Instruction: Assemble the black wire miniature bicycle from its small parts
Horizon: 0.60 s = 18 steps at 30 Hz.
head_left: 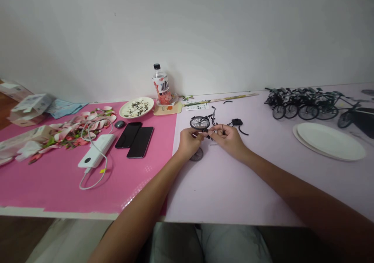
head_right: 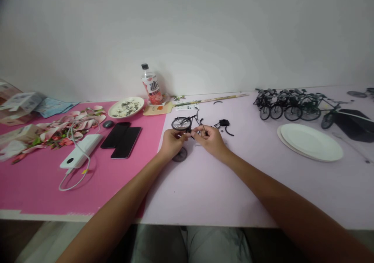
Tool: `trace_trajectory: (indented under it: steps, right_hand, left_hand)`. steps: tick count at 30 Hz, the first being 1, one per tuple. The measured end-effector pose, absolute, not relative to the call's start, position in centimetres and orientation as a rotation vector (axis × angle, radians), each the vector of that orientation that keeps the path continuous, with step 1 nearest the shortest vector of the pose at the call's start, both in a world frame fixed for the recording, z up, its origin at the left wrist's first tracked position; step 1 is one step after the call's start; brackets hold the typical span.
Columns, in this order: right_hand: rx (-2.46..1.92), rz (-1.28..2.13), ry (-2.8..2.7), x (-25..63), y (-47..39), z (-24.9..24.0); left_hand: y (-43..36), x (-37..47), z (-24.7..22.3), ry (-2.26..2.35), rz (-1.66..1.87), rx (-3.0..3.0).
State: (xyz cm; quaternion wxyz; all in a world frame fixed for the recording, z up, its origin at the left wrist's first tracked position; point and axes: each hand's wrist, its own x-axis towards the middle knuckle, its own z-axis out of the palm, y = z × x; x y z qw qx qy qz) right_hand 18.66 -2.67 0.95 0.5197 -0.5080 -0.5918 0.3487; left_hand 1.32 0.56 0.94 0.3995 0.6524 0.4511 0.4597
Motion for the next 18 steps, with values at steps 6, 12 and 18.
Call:
trace_trajectory:
  steps: [6,12,18]
  right_hand:
    - [-1.200,0.831,-1.423,18.77,-2.61,0.78]
    - [-1.208,0.812,-1.408,18.50,-2.81,0.44]
    - [-1.213,0.833,-1.356,17.95,-3.14,0.22]
  left_hand:
    - [0.56,1.35,0.88,1.126,1.190,1.689]
    - [0.34,1.34,1.09,1.157,1.163,1.693]
    - [-0.07,1.36,1.40,1.205,1.140,1.672]
